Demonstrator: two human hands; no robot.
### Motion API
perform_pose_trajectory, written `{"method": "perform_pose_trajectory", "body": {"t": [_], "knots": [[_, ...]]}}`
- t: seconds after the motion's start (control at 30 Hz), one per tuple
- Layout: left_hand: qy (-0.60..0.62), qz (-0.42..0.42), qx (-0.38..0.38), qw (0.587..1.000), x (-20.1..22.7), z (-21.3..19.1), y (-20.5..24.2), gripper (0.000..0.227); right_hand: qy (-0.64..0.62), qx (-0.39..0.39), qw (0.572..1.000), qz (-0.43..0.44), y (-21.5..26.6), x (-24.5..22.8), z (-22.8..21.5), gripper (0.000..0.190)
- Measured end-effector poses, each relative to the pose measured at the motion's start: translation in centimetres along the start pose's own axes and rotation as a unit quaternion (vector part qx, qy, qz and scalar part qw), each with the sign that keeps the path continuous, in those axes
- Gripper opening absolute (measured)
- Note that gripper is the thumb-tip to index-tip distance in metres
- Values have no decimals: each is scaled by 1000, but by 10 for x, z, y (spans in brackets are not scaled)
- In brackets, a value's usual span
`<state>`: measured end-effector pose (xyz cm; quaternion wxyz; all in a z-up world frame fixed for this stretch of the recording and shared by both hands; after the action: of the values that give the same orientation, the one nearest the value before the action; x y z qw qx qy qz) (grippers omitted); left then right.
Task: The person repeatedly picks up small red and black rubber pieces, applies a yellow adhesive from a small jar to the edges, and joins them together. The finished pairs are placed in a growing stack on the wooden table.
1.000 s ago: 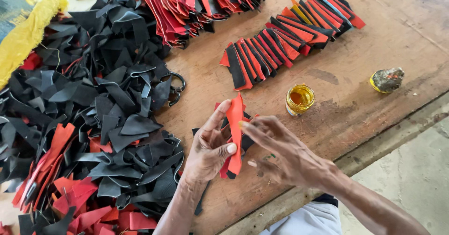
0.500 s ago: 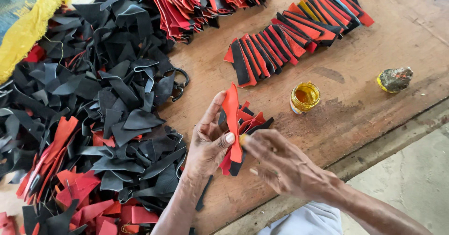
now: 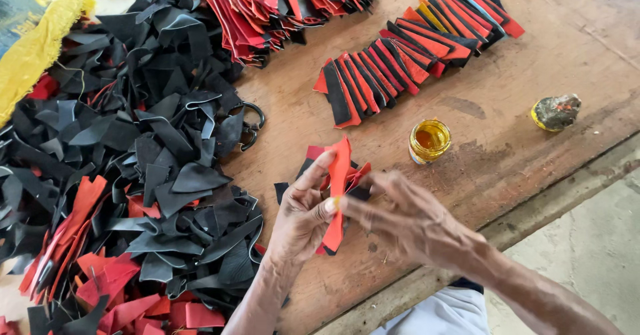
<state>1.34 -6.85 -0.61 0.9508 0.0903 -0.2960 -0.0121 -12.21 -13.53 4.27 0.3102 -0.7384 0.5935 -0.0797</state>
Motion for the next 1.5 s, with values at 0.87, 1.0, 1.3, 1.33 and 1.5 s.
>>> {"method": "perform_pose_trajectory", "body": {"t": [0.87,1.0,1.3,1.33,1.5], "knots": [[-61,-52,-26,996,-8,5,5,79,30,7,992,123,-15,43,-23,80],[-48,-61,-27,997,-8,6,5,79,22,62,992,108,-13,38,-29,82],[-31,-28,10,999,-4,-1,1,83,-44,13,997,61,8,0,17,83],[-27,-27,29,999,-3,-4,0,85,-53,16,997,57,9,-5,24,82],[-33,30,15,999,6,-2,-2,83,-48,31,998,-13,16,-34,34,88]]}}
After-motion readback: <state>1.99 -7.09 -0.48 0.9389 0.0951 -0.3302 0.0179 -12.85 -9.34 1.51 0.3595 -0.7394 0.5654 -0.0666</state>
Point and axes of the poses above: each hand's wrist, its own y-axis away from the middle knuckle, its own z-axis out of the palm, x = y × z, the point moved 8 cm from there along -y, towards the middle knuckle, and after that the axes turned 15 degrees about -z, right-handed, at the moved point
